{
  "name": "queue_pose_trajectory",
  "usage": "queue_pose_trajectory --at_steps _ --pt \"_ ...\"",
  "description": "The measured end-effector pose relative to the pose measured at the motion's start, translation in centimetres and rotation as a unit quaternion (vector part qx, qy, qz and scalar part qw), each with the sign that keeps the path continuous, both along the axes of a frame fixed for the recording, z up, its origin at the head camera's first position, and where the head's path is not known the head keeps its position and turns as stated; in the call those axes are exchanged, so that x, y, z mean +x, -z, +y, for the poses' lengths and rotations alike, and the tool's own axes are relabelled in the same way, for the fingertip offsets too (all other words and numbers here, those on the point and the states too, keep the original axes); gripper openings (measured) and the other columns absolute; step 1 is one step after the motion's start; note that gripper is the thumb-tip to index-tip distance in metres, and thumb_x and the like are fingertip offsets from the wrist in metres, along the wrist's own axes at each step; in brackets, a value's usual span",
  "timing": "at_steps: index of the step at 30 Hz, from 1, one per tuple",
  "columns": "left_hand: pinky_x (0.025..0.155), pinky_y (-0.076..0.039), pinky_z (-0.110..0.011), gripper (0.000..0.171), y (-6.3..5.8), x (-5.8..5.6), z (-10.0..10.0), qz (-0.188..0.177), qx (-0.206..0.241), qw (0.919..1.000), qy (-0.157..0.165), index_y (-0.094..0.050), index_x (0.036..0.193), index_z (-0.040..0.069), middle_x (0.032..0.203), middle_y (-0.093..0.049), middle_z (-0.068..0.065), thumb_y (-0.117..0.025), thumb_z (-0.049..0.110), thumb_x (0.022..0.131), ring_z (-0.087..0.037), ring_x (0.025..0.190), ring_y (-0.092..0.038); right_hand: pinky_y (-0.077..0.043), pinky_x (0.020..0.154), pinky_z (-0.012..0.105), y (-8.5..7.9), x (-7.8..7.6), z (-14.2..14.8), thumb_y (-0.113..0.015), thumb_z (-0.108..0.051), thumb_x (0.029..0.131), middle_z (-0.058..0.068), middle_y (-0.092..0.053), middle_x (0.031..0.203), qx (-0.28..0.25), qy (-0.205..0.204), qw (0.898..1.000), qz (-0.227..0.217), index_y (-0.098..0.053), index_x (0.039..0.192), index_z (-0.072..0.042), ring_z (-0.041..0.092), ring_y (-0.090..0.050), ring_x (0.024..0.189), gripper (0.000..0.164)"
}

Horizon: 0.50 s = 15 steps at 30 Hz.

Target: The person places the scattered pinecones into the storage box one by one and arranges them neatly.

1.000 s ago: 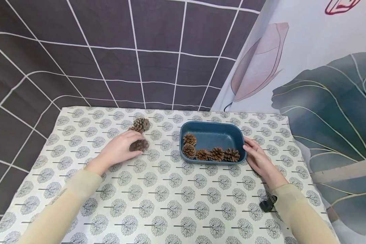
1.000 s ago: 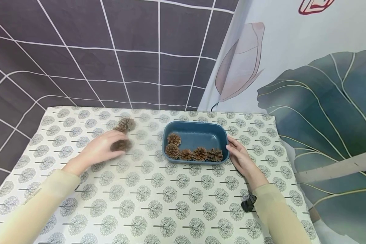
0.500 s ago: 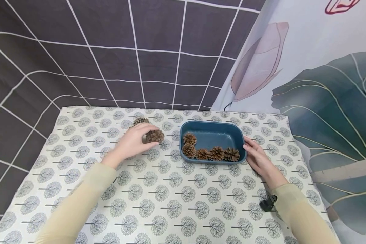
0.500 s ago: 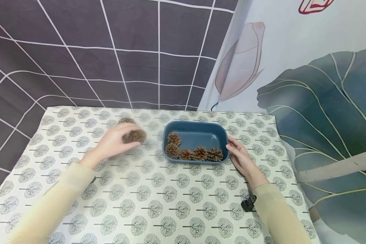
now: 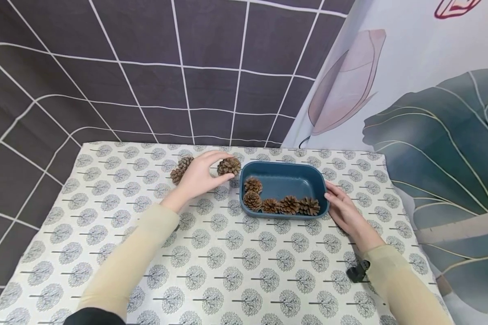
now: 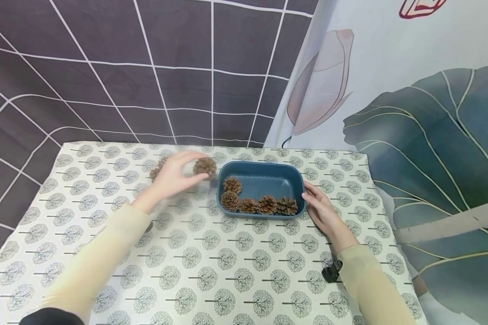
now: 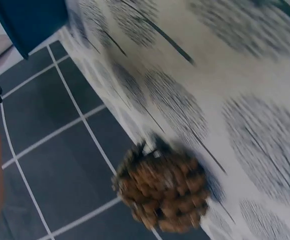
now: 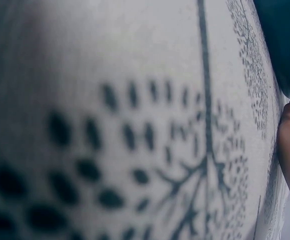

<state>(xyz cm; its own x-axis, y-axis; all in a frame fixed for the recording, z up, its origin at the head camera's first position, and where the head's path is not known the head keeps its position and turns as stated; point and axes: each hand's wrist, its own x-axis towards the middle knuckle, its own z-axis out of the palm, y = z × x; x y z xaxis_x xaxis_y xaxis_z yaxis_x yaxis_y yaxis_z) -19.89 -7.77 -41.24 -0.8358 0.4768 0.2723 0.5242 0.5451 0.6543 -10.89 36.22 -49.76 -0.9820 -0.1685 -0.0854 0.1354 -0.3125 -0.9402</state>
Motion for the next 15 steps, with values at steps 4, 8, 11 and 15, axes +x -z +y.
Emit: queue_pose_trajectory --at_steps 4,8,11,15 --pt "0.127 -0.041 -0.055 0.056 0.1 -0.4 1.7 -0.001 0.02 0.9997 0.009 -0.066 0.14 0.006 0.147 -0.066 -0.016 -0.084 0.028 0.091 -0.036 0.141 -0.059 -0.052 0.108 0.013 0.0 0.1 0.0 -0.045 0.0 0.112 -0.011 -0.064 0.14 0.003 -0.001 1.0 -0.001 -0.058 0.141 -0.021 0.002 -0.061 0.128 0.039" --pt "0.126 -0.042 -0.054 0.055 0.0 -0.8 3.5 0.008 0.022 0.9992 0.031 -0.068 0.139 0.007 0.145 -0.067 -0.016 -0.085 0.025 0.09 -0.035 0.14 -0.06 -0.051 0.109 0.013 0.0 0.1 0.0 -0.046 -0.001 0.111 -0.011 -0.064 0.141 0.004 -0.001 1.0 -0.001 -0.057 0.143 -0.02 0.002 -0.061 0.128 0.039" --pt "0.126 -0.043 -0.051 0.055 -0.1 -1.0 4.9 0.009 0.017 0.999 0.041 -0.068 0.139 0.008 0.145 -0.067 -0.014 -0.086 0.024 0.09 -0.033 0.14 -0.06 -0.051 0.11 0.013 0.0 0.0 0.0 -0.046 -0.001 0.111 -0.011 -0.063 0.142 0.003 -0.004 1.0 0.0 -0.057 0.144 -0.02 0.002 -0.061 0.129 0.039" --pt "0.125 -0.045 -0.049 0.055 -0.1 -1.2 6.7 0.001 0.014 0.9988 0.047 -0.068 0.14 0.01 0.146 -0.068 -0.011 -0.086 0.024 0.09 -0.031 0.14 -0.06 -0.05 0.111 0.013 0.0 0.0 0.0 -0.045 -0.001 0.112 -0.011 -0.063 0.143 0.001 -0.007 1.0 0.002 -0.055 0.147 -0.017 0.002 -0.06 0.13 0.041"
